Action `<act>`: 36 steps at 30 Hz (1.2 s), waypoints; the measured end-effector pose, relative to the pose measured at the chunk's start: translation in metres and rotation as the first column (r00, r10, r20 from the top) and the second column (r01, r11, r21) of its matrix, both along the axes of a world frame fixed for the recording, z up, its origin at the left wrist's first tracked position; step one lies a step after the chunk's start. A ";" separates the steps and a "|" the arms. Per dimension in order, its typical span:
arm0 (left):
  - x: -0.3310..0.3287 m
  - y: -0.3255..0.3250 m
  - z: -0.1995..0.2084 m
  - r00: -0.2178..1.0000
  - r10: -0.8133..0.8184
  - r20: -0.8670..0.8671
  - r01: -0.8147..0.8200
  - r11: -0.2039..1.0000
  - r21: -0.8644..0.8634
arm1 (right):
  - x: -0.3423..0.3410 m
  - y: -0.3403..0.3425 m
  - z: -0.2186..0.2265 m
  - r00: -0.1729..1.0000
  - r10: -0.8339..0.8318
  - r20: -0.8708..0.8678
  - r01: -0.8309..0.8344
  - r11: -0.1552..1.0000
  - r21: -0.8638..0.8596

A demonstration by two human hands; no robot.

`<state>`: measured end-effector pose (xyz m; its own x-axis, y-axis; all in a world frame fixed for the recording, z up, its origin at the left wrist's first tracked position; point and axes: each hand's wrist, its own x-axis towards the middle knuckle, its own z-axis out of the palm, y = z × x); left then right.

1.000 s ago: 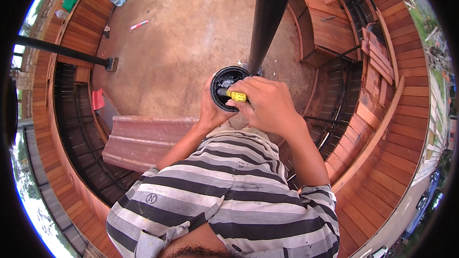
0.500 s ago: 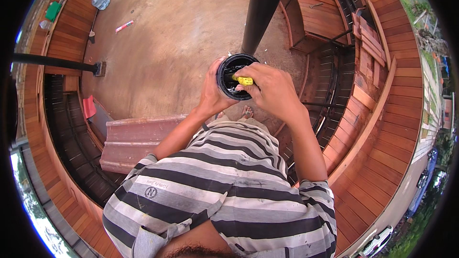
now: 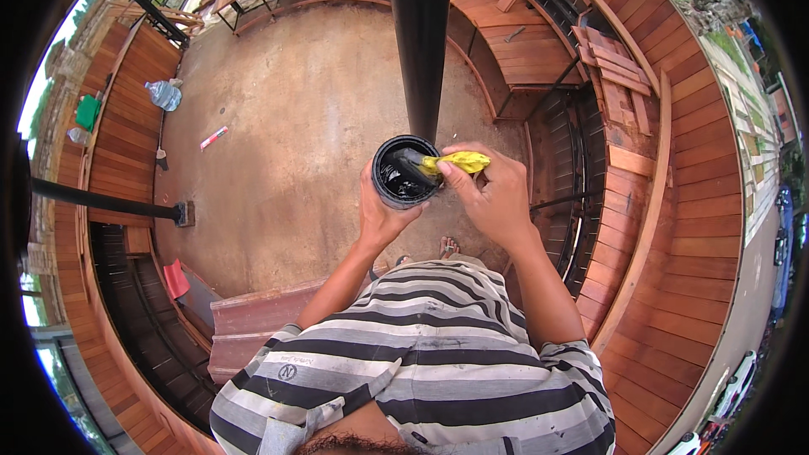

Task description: The person holds a paint can in one hand and uses a brush in the other to apply dark paint to a vertical metal pole. They repeatedly dip the brush into the can and stroke the pole from top to bottom, moving around the circular wooden structure to cover different sections.

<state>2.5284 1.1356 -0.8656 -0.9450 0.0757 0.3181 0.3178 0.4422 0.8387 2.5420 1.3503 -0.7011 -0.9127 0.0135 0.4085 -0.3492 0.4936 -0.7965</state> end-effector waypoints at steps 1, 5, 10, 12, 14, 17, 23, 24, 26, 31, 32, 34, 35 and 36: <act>-0.007 0.004 0.003 1.000 0.018 0.013 -0.018 1.000 0.000 | -0.002 0.005 -0.002 0.990 -0.102 0.096 0.115 0.984 -0.139; -0.037 0.020 0.027 0.995 0.101 -0.027 -0.099 0.993 0.063 | -0.029 0.020 -0.011 0.942 -0.274 0.195 0.329 0.637 -0.697; -0.068 0.027 0.056 0.982 0.141 -0.124 -0.126 0.985 0.122 | -0.068 0.028 0.032 0.970 -0.216 -0.107 0.080 0.706 -0.704; -0.074 0.027 0.061 0.981 0.137 -0.141 -0.121 0.986 0.112 | -0.088 0.025 0.062 0.935 -0.123 -0.334 -0.053 0.880 -0.472; -0.074 0.026 0.061 0.984 0.132 -0.123 -0.117 0.985 0.124 | -0.119 0.037 0.102 0.811 -0.020 -0.584 -0.025 0.997 -0.070; -0.065 0.026 0.060 0.984 0.140 -0.107 -0.125 0.983 0.131 | -0.141 0.051 0.199 0.594 0.048 -0.803 0.120 0.982 0.147; -0.027 0.000 0.031 0.986 0.161 0.032 -0.164 0.964 0.208 | -0.140 0.028 0.204 0.344 0.233 -0.910 0.366 0.859 0.359; -0.019 -0.005 0.025 0.983 0.178 0.038 -0.182 0.958 0.220 | -0.127 0.014 0.169 0.441 0.257 -0.860 0.351 0.833 0.428; -0.003 -0.005 0.019 0.978 0.195 0.072 -0.206 0.955 0.212 | -0.109 0.020 0.088 0.528 0.330 -0.783 0.394 0.721 0.570; 0.027 -0.024 -0.010 0.949 0.279 0.148 -0.303 0.936 0.180 | -0.087 0.025 -0.006 0.728 0.337 -0.597 0.182 0.745 0.642; 0.031 -0.031 -0.014 0.944 0.288 0.160 -0.316 0.928 0.199 | -0.093 0.024 0.012 0.741 0.327 -0.587 0.163 0.760 0.630; 0.034 -0.040 -0.021 0.937 0.296 0.183 -0.334 0.912 0.236 | -0.123 0.026 0.091 0.685 0.336 -0.647 0.107 0.831 0.546; 0.035 -0.045 -0.021 0.927 0.322 0.193 -0.362 0.903 0.231 | -0.135 0.026 0.135 0.672 0.335 -0.661 0.069 0.860 0.505; 0.033 -0.046 -0.019 0.930 0.319 0.181 -0.356 0.903 0.239 | -0.148 0.028 0.182 0.602 0.338 -0.724 0.034 0.894 0.446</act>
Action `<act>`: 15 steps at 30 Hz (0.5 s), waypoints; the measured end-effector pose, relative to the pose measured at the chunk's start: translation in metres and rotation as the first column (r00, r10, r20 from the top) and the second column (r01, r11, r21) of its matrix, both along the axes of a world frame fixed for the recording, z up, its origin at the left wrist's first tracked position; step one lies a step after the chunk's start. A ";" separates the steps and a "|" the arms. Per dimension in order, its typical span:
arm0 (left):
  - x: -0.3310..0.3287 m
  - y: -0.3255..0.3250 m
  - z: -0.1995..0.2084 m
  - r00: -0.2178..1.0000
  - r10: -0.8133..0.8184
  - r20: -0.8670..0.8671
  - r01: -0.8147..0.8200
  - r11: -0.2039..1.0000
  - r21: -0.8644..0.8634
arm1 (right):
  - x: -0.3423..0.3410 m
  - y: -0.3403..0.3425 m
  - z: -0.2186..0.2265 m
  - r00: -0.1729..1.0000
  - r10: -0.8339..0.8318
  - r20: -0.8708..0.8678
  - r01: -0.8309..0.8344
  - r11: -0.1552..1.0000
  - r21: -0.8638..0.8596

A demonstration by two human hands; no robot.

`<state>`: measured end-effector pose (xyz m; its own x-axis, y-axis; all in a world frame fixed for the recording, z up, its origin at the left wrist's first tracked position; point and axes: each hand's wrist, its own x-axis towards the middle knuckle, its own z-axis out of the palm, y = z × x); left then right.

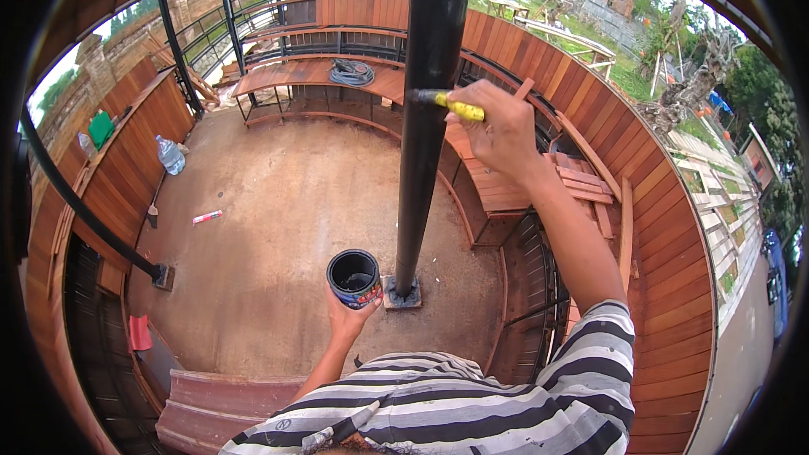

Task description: The person holds a paint can in one hand and uses a brush in the other to apply dark paint to a vertical metal pole. They repeatedly dip the brush into the can and stroke the pole from top to bottom, moving around the circular wooden structure to cover different sections.

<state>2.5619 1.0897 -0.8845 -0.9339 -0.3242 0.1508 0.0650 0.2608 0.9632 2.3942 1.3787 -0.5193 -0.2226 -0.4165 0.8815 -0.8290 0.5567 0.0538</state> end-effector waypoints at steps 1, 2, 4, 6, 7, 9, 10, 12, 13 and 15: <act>0.000 -0.004 0.003 1.000 0.008 -0.019 -0.009 1.000 -0.003 | -0.006 -0.002 0.050 0.995 0.067 -0.075 -0.071 0.996 -0.058; -0.003 -0.002 0.005 0.999 0.001 -0.032 0.000 1.000 0.007 | -0.007 -0.001 0.107 0.983 0.026 -0.179 -0.043 0.995 -0.089; -0.008 0.007 0.007 0.997 -0.029 -0.066 0.030 1.000 0.006 | -0.023 0.022 0.200 0.956 -0.112 -0.271 0.088 0.991 -0.099; -0.013 0.011 0.012 0.994 -0.063 -0.091 0.062 0.998 -0.011 | 0.000 -0.007 0.251 0.908 -0.098 -0.408 0.021 0.982 -0.188; -0.013 0.016 0.014 0.993 -0.067 -0.097 0.069 0.998 0.012 | 0.001 -0.005 0.255 0.885 -0.100 -0.455 0.011 0.981 -0.195; -0.012 0.019 0.018 0.991 -0.073 -0.112 0.079 0.995 0.058 | -0.016 -0.001 0.235 0.844 -0.131 -0.521 0.066 0.988 -0.142; -0.009 0.019 0.019 0.990 -0.076 -0.121 0.086 0.993 0.085 | -0.025 0.002 0.203 0.819 -0.161 -0.551 0.141 0.987 -0.079; 0.002 0.003 0.017 0.997 -0.021 -0.071 0.023 1.000 0.021 | -0.030 -0.011 0.114 0.783 -0.175 -0.597 0.239 0.971 0.029; 0.006 0.006 0.015 0.999 -0.016 -0.052 0.017 1.000 0.016 | -0.024 -0.005 0.068 0.795 -0.148 -0.589 0.278 0.951 0.135; 0.016 -0.001 0.005 1.000 0.005 -0.018 -0.005 1.000 0.009 | 0.006 0.002 -0.018 0.891 -0.154 -0.427 0.294 0.912 0.285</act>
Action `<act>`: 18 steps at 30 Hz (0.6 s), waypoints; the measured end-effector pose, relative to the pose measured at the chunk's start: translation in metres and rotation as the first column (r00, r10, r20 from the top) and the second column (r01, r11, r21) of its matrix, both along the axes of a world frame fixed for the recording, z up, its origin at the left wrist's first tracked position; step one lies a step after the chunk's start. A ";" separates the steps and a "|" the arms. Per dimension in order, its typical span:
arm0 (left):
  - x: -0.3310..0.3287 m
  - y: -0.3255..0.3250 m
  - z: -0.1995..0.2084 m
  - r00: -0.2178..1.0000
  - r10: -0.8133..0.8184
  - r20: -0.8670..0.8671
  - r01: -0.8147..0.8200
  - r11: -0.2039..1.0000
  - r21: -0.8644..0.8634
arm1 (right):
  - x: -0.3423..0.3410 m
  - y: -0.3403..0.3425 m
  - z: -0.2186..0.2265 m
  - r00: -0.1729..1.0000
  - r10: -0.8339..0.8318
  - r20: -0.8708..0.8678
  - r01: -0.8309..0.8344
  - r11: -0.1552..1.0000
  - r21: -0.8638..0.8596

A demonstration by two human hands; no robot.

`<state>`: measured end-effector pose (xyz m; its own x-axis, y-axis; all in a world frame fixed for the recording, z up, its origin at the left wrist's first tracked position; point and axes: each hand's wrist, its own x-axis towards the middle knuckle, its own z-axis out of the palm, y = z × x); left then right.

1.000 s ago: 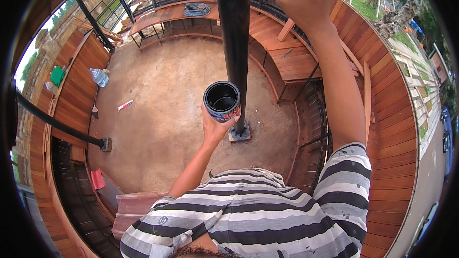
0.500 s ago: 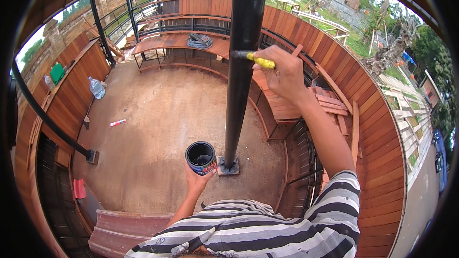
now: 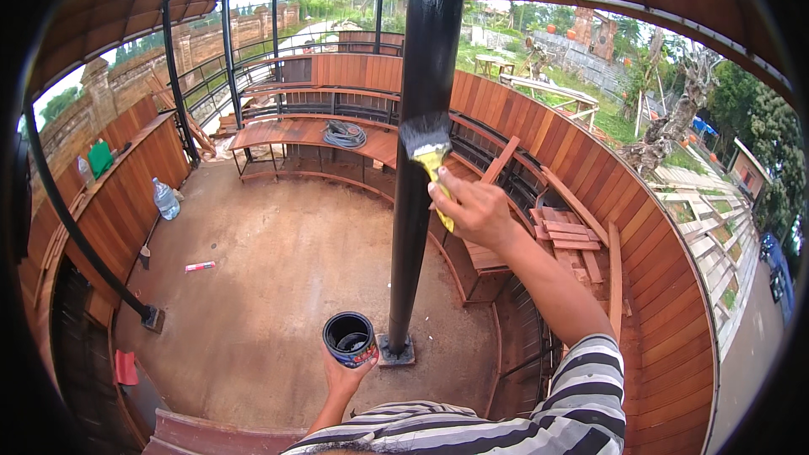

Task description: The person holds a paint can in one hand and uses a brush in the other to apply dark paint to a vertical metal pole. They repeatedly dip the brush into the can and stroke the pole from top to bottom, moving around the circular wooden structure to cover different sections.

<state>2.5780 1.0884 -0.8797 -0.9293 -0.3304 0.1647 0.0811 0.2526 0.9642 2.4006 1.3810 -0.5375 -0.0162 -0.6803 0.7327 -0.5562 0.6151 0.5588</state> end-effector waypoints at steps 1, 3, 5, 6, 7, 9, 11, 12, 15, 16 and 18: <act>0.002 -0.002 -0.006 1.000 -0.010 0.008 0.010 1.000 0.011 | 0.012 0.007 -0.031 0.997 0.002 0.080 -0.004 0.999 0.032; 0.008 -0.013 -0.019 1.000 0.002 0.006 -0.002 1.000 0.012 | 0.027 0.007 -0.055 0.963 0.015 0.271 -0.031 0.998 0.057; 0.011 -0.013 -0.024 1.000 -0.015 0.015 0.014 1.000 0.004 | 0.024 0.016 -0.012 0.932 -0.025 0.361 0.024 1.000 0.007; 0.008 -0.009 -0.021 0.999 -0.049 0.024 0.047 0.997 0.055 | 0.024 0.023 0.020 0.911 -0.049 0.409 0.062 0.998 -0.019; 0.015 -0.020 -0.011 0.999 -0.032 0.026 0.030 0.995 0.091 | 0.012 0.010 0.071 0.943 0.062 0.328 -0.032 0.995 -0.096; 0.020 -0.037 -0.003 1.000 0.020 0.011 -0.021 0.995 0.101 | -0.012 -0.014 0.186 0.933 0.250 0.258 -0.166 0.937 -0.307; 0.013 -0.041 -0.003 0.998 0.055 -0.015 -0.055 0.998 0.043 | -0.026 -0.016 0.306 0.923 0.291 0.251 -0.196 0.919 -0.343; 0.010 -0.039 0.002 0.998 0.064 -0.010 -0.064 0.997 0.048 | -0.034 -0.014 0.358 0.953 0.268 0.140 -0.213 0.924 -0.317; 0.001 -0.030 0.009 0.997 0.078 -0.024 -0.075 0.991 0.114 | -0.022 -0.029 0.468 0.961 -0.158 -0.228 0.087 0.952 -0.293; -0.001 -0.032 0.006 0.994 0.089 -0.064 -0.080 0.988 0.129 | -0.010 -0.045 0.476 0.932 -0.181 -0.313 0.077 0.945 -0.317; -0.008 -0.029 -0.006 0.988 0.080 -0.130 -0.061 0.988 0.141 | 0.014 -0.070 0.485 0.841 -0.253 -0.478 0.079 0.932 -0.355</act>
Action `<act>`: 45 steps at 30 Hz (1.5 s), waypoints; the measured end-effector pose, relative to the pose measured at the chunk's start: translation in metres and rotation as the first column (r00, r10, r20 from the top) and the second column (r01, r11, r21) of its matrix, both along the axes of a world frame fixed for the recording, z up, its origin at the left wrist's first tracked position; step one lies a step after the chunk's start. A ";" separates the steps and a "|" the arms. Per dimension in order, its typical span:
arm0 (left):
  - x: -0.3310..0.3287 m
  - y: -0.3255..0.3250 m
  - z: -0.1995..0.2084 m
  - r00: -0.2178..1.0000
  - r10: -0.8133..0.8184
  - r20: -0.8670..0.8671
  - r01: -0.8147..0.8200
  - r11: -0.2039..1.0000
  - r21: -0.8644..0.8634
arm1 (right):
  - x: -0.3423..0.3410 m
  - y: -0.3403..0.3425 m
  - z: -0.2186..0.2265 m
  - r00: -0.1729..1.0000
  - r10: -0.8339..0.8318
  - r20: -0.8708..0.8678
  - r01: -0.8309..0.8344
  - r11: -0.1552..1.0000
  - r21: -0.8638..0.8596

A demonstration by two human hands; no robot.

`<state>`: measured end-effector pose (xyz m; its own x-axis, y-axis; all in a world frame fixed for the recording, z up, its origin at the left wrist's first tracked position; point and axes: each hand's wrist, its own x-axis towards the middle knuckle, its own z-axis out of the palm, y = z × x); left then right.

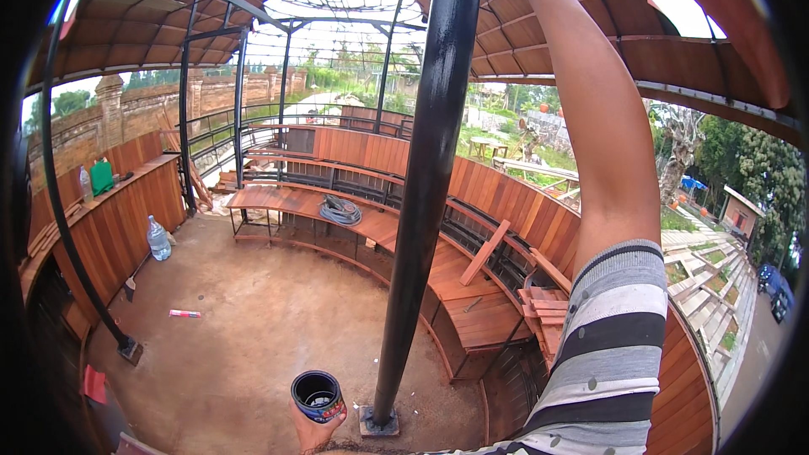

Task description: The person holds a paint can in one hand and uses a brush in the other to apply dark paint to a vertical metal pole. They repeatedly dip the brush into the can and stroke the pole from top to bottom, moving around the circular wooden structure to cover different sections.

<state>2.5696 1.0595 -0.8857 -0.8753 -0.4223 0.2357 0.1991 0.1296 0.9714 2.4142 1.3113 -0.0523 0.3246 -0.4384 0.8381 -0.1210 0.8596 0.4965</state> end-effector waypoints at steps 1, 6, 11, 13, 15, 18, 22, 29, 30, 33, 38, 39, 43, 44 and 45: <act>-0.005 0.004 -0.005 0.999 -0.016 -0.034 0.016 1.000 0.005 | -0.006 0.004 -0.004 0.997 -0.071 -0.018 0.072 0.994 0.081; 0.001 -0.012 0.008 1.000 -0.015 -0.001 0.015 0.998 0.063 | -0.043 -0.017 -0.174 0.966 -0.248 0.073 0.164 0.806 0.569; -0.012 -0.018 0.006 0.999 -0.043 0.014 0.042 0.997 0.059 | 0.006 -0.008 -0.337 0.813 -0.334 0.477 -0.119 0.707 0.697; -0.013 -0.026 0.007 0.999 -0.038 0.018 0.037 0.998 0.057 | 0.020 -0.013 -0.316 0.705 -0.359 0.612 -0.087 0.812 0.577; -0.010 -0.035 0.008 1.000 -0.018 0.025 0.016 0.998 0.052 | 0.007 -0.022 -0.244 0.641 -0.136 0.755 -0.228 0.906 0.356; -0.008 -0.048 0.009 0.999 0.029 0.030 -0.031 0.998 0.053 | -0.013 -0.032 -0.106 0.667 -0.115 0.737 -0.040 0.981 0.189; -0.012 -0.045 0.010 0.999 0.010 0.041 -0.012 0.998 0.067 | -0.033 0.000 0.088 0.858 -0.125 0.498 0.052 0.986 0.158; -0.009 -0.055 0.007 0.998 0.034 0.052 -0.038 0.996 0.078 | -0.034 -0.005 0.067 0.966 -0.254 0.039 0.239 0.944 0.229; -0.007 -0.058 0.006 0.998 0.052 0.039 -0.055 0.995 0.084 | -0.030 -0.018 0.023 0.952 -0.282 0.117 0.241 0.929 0.279; -0.003 -0.064 -0.010 0.997 0.082 -0.015 -0.080 0.990 0.113 | -0.016 -0.025 -0.135 0.917 -0.381 0.116 0.245 0.769 0.590; 0.003 -0.072 -0.012 0.992 0.108 0.069 -0.108 0.994 -0.006 | 0.000 0.011 -0.355 0.823 -0.242 0.513 -0.149 0.780 0.607; 0.000 -0.070 -0.030 0.984 0.163 0.067 -0.159 0.985 -0.068 | 0.005 0.021 -0.390 0.769 -0.258 0.585 -0.188 0.783 0.593; -0.006 -0.055 -0.021 0.979 0.177 0.105 -0.162 0.977 -0.135 | 0.006 0.059 -0.414 0.429 -0.016 0.903 -0.354 0.917 0.184; -0.004 -0.058 -0.018 0.977 0.177 0.123 -0.159 0.977 -0.141 | -0.009 0.061 -0.391 0.375 0.251 0.892 -0.464 0.884 -0.053; 0.000 -0.060 -0.008 0.970 0.192 0.151 -0.170 0.975 -0.143 | -0.019 0.061 -0.358 0.386 0.418 0.822 -0.430 0.870 -0.241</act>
<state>2.5699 0.9992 -0.8939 -0.8180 -0.5529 0.1584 0.0009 0.2741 0.9617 2.3949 1.3725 -0.4103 -0.3704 -0.4642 0.8046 -0.8215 0.5679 -0.0505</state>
